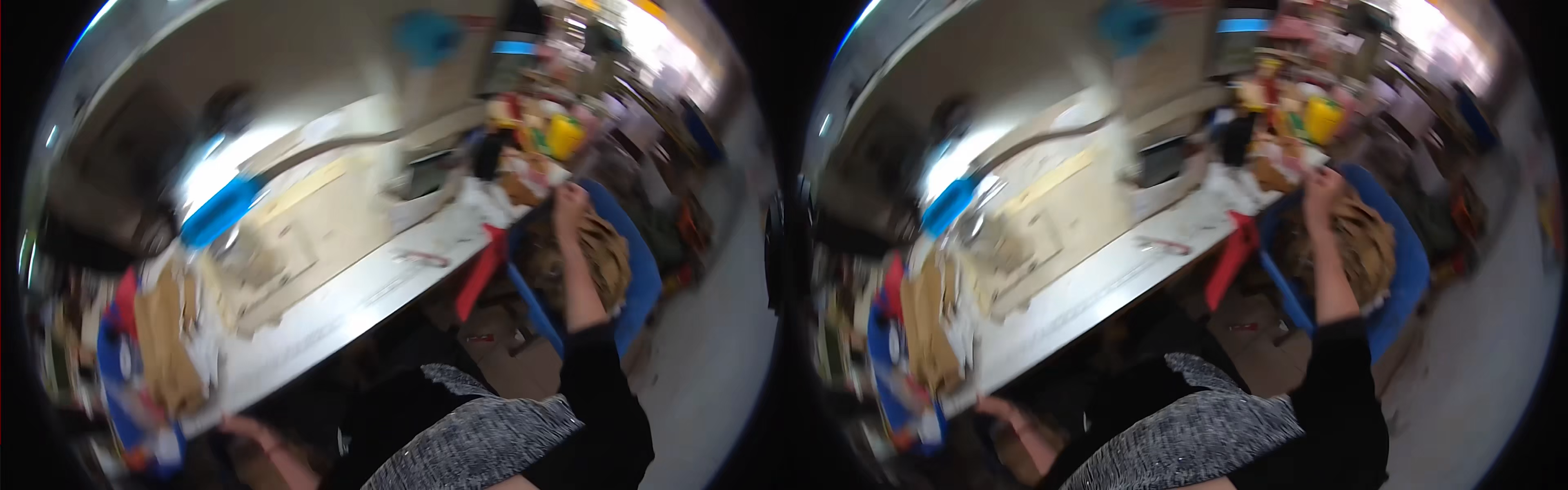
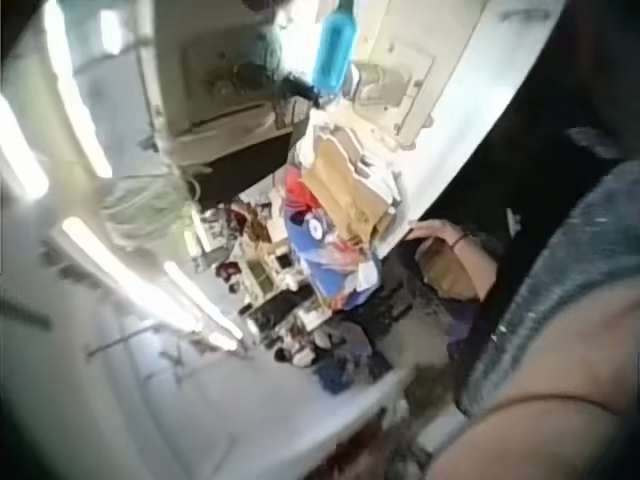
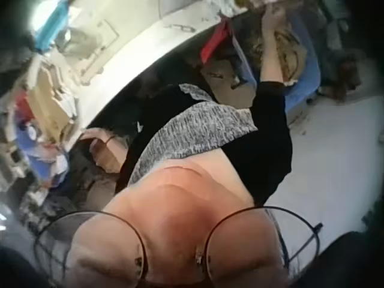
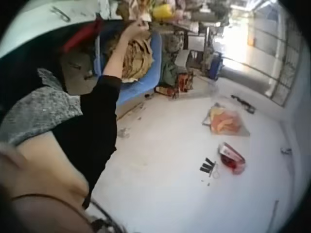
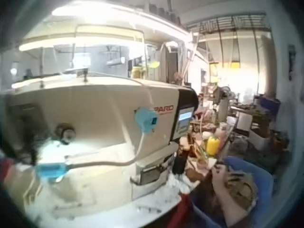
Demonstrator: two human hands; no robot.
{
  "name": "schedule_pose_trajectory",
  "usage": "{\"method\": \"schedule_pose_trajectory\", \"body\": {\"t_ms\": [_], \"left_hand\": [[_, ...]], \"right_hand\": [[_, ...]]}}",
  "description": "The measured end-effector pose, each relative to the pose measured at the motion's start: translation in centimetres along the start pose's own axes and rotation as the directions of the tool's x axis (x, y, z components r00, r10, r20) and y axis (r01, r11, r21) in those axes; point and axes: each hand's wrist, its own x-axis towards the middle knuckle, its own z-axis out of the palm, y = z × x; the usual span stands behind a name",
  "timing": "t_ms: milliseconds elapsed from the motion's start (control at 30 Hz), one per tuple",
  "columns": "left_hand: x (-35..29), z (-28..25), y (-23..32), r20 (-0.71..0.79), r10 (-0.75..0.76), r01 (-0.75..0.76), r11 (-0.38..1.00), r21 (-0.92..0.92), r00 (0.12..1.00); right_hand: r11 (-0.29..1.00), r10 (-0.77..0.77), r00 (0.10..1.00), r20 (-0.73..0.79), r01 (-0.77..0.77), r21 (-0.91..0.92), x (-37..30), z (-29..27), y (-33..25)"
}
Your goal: The person stitches fabric pieces using a sewing machine, turns and folds the fabric, trims excess thread using thread snips, and winds thread onto a sewing machine bobbin.
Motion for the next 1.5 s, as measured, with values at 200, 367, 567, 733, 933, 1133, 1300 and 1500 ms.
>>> {"method": "schedule_pose_trajectory", "body": {"t_ms": [200, 367, 567, 733, 933, 1133, 1300, 1500], "left_hand": [[-10.2, 23.2, 20.2, 0.456, 0.219, 0.053, 0.857, -0.512, 0.863], [-15.8, 27.0, 29.2, 0.439, 0.569, -0.411, 0.816, -0.407, 0.695], [-17.1, 25.6, 37.3, 0.256, 0.936, -0.751, 0.348, -0.562, 0.242], [-16.3, 28.8, 42.5, 0.356, 0.934, -0.885, 0.17, -0.434, 0.004], [-11.6, 32.3, 46.6, 0.219, 0.962, -0.769, 0.016, -0.639, -0.162], [-6.3, 39.0, 49.3, 0.533, 0.826, -0.385, 0.56, -0.733, 0.186], [-6.4, 31.7, 54.8, -0.013, 0.963, -0.896, 0.244, -0.372, 0.268], [-16.0, 20.1, 49.0, 0.225, 0.972, -0.617, 0.138, -0.775, -0.065]], "right_hand": [[0.937, 0.106, 0.936, -0.337, 0.019, 0.348, -12.3, -15.7, -6.2], [0.98, -0.201, 0.977, -0.072, 0.199, -0.029, -15.3, -11.0, -14.1], [0.941, -0.337, 0.912, 0.234, 0.336, 0.045, -14.8, -6.0, -19.0], [0.954, -0.299, 0.936, 0.185, 0.294, 0.055, -14.3, -5.9, -18.7], [0.963, -0.269, 0.948, 0.171, 0.264, 0.055, -13.3, -6.1, -18.4], [0.952, -0.307, 0.936, 0.174, 0.3, 0.067, -12.8, -5.1, -18.9], [0.939, -0.344, 0.923, 0.174, 0.334, 0.087, -12.8, -4.1, -19.3], [0.934, -0.3, 0.894, 0.332, 0.204, 0.294, -11.8, -1.7, -19.3]]}}
